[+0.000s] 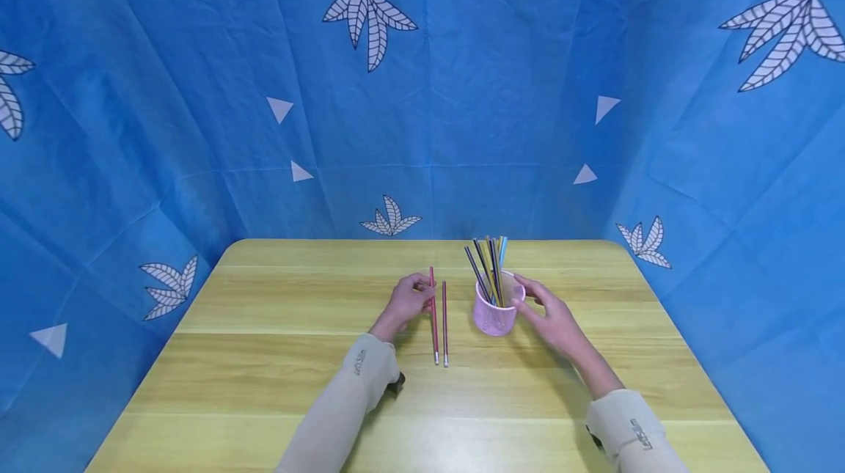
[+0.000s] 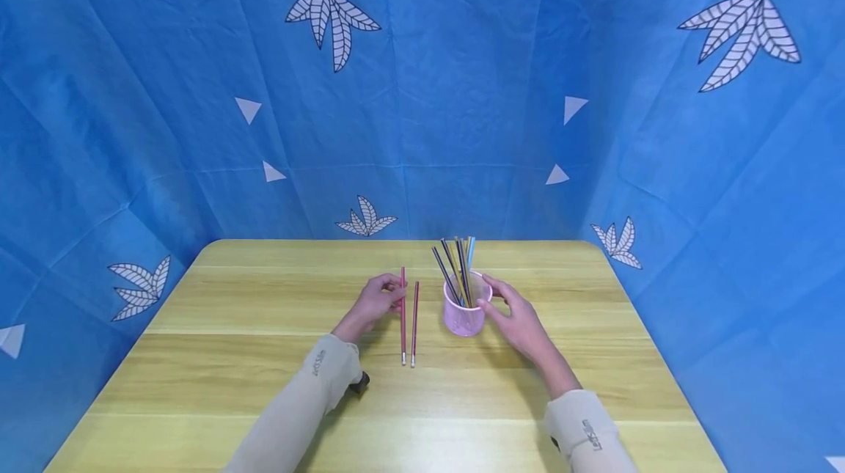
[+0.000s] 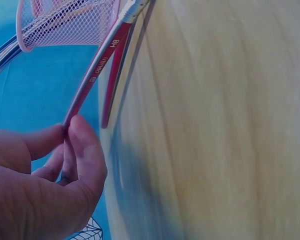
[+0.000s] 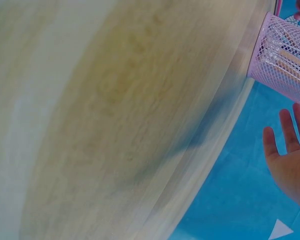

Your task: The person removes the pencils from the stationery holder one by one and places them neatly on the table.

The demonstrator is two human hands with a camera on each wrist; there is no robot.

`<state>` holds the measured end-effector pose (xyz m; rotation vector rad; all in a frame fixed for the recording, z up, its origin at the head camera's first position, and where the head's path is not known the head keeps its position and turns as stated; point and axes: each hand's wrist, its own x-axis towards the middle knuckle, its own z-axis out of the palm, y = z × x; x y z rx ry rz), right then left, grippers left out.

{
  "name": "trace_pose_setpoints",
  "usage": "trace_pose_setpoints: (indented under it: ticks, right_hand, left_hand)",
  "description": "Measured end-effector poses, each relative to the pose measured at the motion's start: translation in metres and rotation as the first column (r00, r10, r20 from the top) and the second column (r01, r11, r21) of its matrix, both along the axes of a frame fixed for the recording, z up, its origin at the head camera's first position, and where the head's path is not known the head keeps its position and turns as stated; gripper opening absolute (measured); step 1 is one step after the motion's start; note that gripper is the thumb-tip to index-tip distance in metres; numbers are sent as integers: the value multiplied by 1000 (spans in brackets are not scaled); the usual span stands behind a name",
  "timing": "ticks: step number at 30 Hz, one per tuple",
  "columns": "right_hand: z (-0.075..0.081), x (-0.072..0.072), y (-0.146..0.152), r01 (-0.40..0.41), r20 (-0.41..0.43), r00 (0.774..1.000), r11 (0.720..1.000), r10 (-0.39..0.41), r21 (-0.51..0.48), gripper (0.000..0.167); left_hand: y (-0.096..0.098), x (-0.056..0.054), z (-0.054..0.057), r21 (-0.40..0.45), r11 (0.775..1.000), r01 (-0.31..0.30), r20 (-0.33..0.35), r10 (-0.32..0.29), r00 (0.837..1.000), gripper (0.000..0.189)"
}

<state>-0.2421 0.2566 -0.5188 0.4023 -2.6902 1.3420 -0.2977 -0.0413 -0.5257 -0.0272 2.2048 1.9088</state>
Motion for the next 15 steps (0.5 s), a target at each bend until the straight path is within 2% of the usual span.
trace_pose_setpoints:
  ticks: [15]
  right_hand:
    - [3, 1, 0, -4, -11, 1000, 1000, 4, 3, 57]
  left_hand:
    - [7, 4, 1, -32, 999, -24, 13, 25, 1000, 26]
